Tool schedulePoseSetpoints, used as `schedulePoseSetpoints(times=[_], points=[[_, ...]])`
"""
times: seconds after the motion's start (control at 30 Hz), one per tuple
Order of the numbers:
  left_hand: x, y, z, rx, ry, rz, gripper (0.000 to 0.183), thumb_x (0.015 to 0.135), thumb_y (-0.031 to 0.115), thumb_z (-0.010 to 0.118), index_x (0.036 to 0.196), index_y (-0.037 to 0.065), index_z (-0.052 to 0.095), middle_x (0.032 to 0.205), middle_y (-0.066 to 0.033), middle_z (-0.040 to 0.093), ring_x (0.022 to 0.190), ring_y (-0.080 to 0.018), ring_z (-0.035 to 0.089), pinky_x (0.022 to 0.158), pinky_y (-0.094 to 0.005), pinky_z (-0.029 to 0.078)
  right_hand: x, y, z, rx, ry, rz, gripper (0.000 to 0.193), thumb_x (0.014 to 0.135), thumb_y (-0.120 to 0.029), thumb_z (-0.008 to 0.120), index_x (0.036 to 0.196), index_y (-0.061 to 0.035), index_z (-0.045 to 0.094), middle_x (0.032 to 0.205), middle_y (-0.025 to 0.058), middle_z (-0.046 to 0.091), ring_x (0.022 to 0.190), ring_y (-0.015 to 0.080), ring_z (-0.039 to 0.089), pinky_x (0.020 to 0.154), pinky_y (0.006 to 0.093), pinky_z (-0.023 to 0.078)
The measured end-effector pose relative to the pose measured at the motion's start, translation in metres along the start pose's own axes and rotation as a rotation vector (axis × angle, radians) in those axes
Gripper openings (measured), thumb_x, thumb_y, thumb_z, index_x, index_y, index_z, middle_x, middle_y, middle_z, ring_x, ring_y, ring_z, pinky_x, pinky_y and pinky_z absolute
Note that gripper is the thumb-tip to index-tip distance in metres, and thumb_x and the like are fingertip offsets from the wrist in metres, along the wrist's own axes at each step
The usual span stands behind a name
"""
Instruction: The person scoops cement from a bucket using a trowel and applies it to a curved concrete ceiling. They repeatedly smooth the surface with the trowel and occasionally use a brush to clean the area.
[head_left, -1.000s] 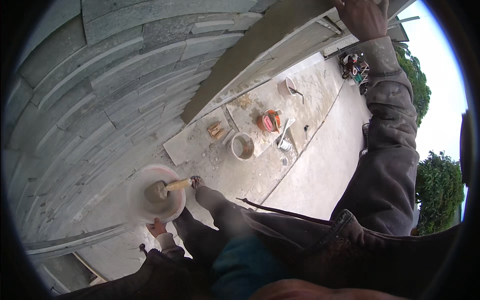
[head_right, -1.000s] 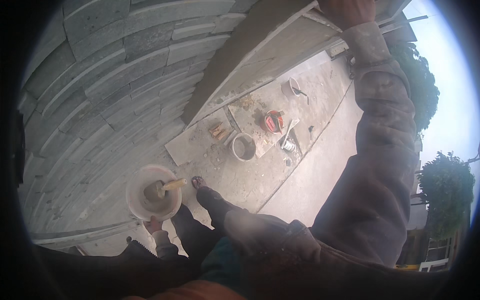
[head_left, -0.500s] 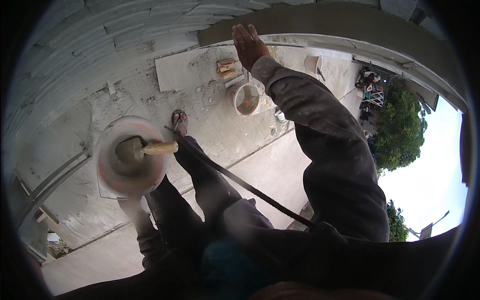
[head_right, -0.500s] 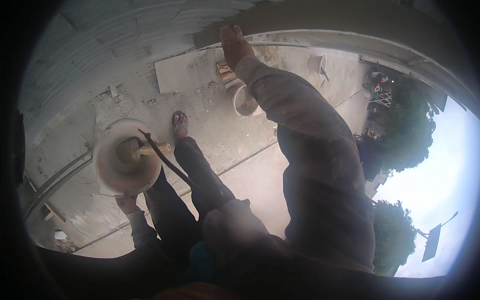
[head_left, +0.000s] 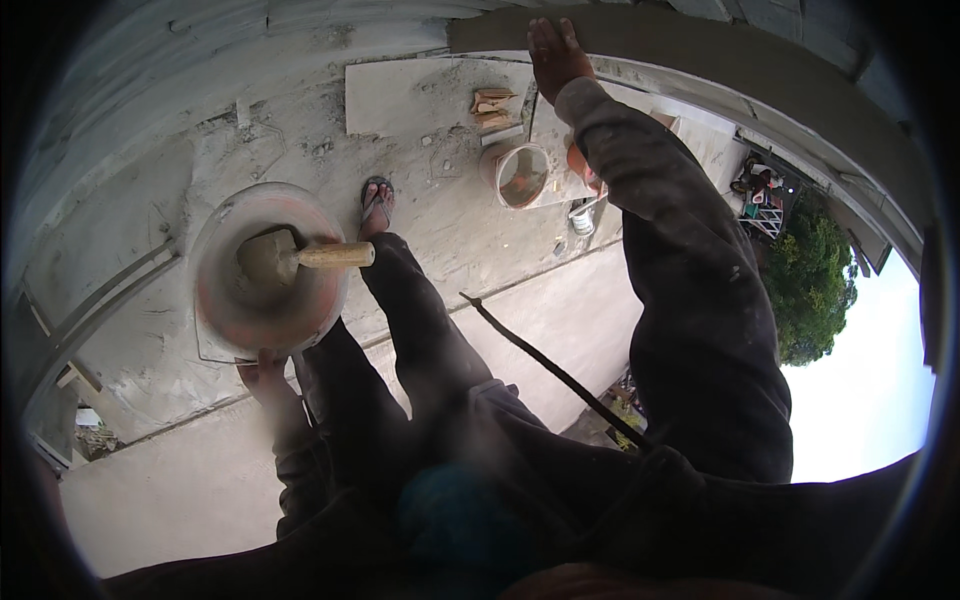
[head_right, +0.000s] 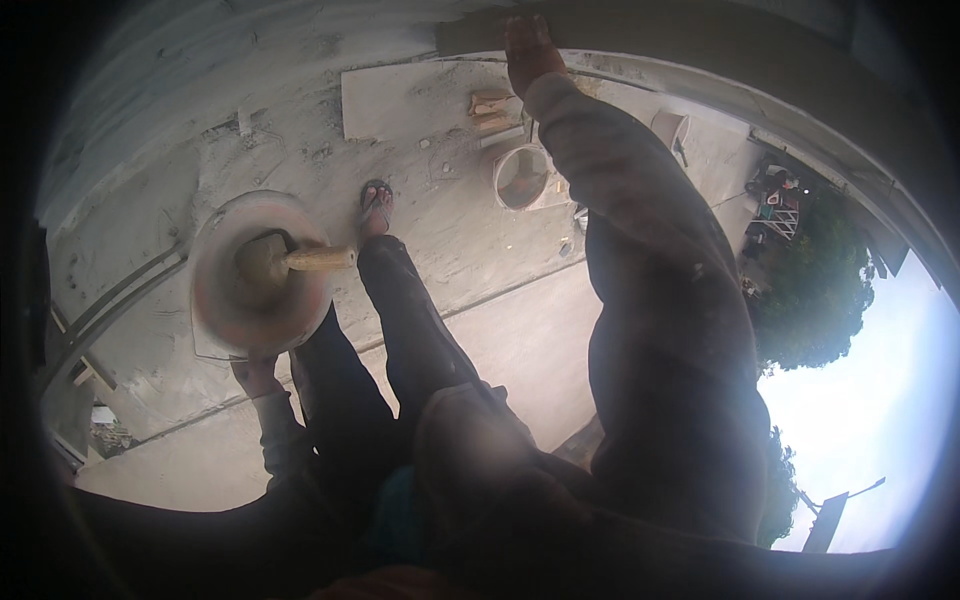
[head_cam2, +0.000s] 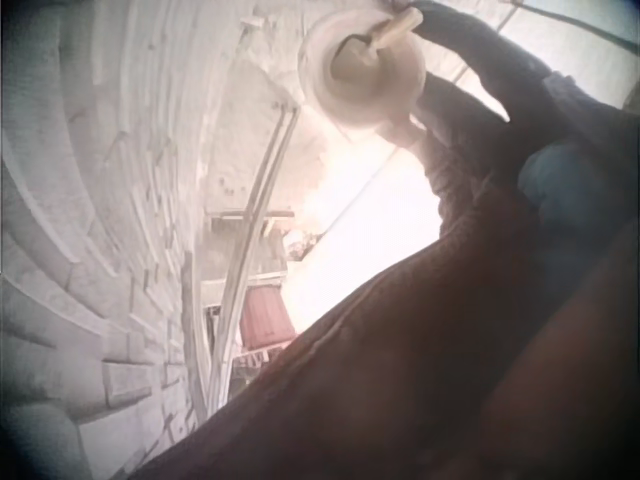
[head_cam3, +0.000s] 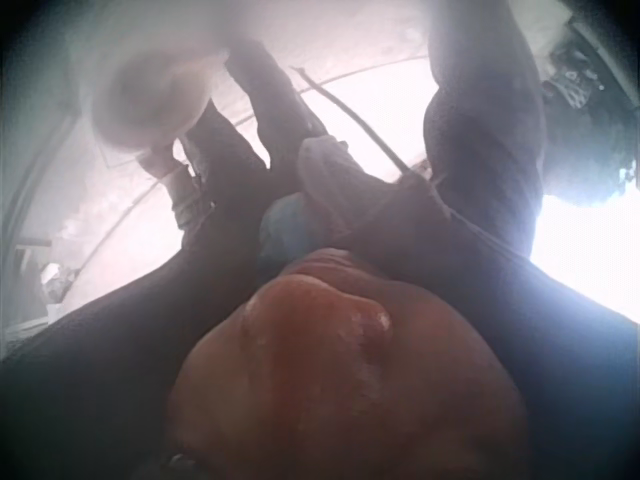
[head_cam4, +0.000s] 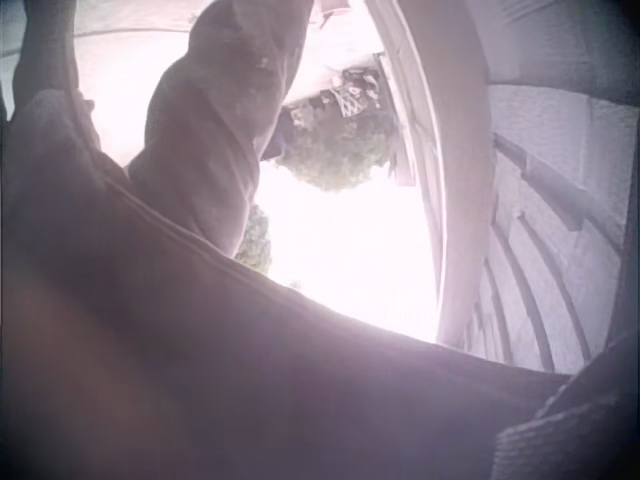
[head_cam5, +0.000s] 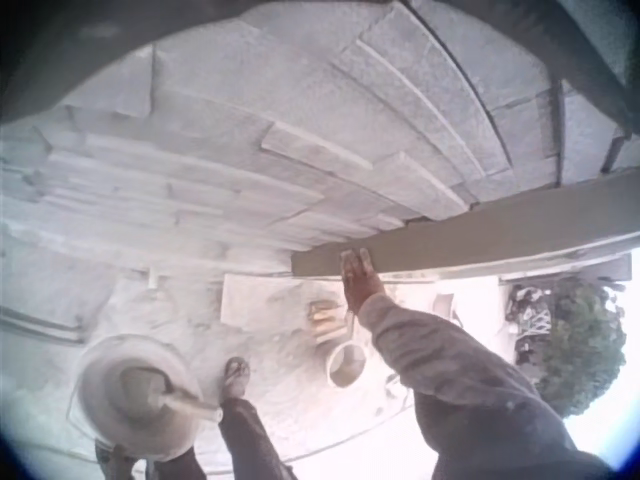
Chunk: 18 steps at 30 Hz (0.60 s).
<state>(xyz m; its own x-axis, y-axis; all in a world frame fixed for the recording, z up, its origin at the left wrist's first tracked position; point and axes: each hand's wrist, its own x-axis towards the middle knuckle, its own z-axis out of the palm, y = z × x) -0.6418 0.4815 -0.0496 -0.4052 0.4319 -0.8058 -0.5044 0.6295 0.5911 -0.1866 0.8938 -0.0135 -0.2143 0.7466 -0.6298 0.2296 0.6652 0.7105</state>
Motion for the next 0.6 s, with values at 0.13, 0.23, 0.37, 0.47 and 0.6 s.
schedulePoseSetpoints(times=[0.13, 0.23, 0.37, 0.47, 0.6], points=[[0.0, 0.006, 0.002, -0.002, 0.086, -0.023, 0.057, 0.081, 0.005, 0.063, 0.136, 0.0, 0.047, 0.125, -0.017, 0.058, 0.108, -0.0276, 0.063, 0.085, -0.0414, 0.059, 0.002, -0.008, 0.016, -0.057, 0.015, 0.02, 0.059, 0.102, -0.033, 0.042, 0.152, -0.0038, 0.033, 0.16, 0.0114, 0.03, 0.15, 0.0291, 0.02, 0.122, 0.0572, 0.009], [0.002, 0.005, -0.001, -0.021, 0.094, -0.002, 0.056, 0.08, 0.001, 0.063, 0.134, 0.001, 0.049, 0.123, -0.0157, 0.06, 0.104, -0.0263, 0.064, 0.082, -0.0395, 0.06, 0.013, -0.012, 0.028, -0.035, 0.068, 0.008, 0.067, 0.101, -0.04, 0.045, 0.152, 0.0015, 0.032, 0.161, 0.015, 0.028, 0.15, 0.0389, 0.018, 0.12, 0.0626, 0.003], [0.005, 0.033, 0.018, 0.043, 0.068, 0.034, 0.052, 0.08, 0.0, 0.062, 0.131, 0.002, 0.052, 0.119, -0.0142, 0.062, 0.1, -0.0249, 0.065, 0.079, -0.0379, 0.061, -0.024, -0.019, -0.028, 0.334, 0.107, 0.039, 0.06, 0.1, -0.039, 0.049, 0.15, -0.0078, 0.036, 0.155, 0.0129, 0.036, 0.145, 0.0321, 0.03, 0.117, 0.0573, 0.021], [0.004, 0.051, 0.036, 0.086, -0.081, 0.136, 0.054, 0.081, -0.003, 0.06, 0.134, 0.003, 0.052, 0.121, -0.0081, 0.063, 0.096, -0.0156, 0.063, 0.072, -0.0241, 0.052, -0.093, -0.055, -0.081, 1.286, 0.245, -0.011, 0.058, 0.094, -0.046, 0.062, 0.139, -0.0128, 0.046, 0.135, 0.0159, 0.053, 0.124, 0.0335, 0.055, 0.098, 0.0493, 0.049], [-0.023, 0.073, 0.074, 0.139, -0.285, 0.199, 0.06, 0.079, -0.007, 0.056, 0.138, -0.001, 0.048, 0.13, -0.0103, 0.058, 0.111, -0.018, 0.058, 0.091, -0.0283, 0.048, -0.187, -0.124, -0.113, 1.525, 0.202, -0.047, 0.061, 0.091, -0.05, 0.062, 0.134, -0.0093, 0.045, 0.132, 0.0192, 0.05, 0.108, 0.0389, 0.064, 0.089, 0.0487, 0.054]])
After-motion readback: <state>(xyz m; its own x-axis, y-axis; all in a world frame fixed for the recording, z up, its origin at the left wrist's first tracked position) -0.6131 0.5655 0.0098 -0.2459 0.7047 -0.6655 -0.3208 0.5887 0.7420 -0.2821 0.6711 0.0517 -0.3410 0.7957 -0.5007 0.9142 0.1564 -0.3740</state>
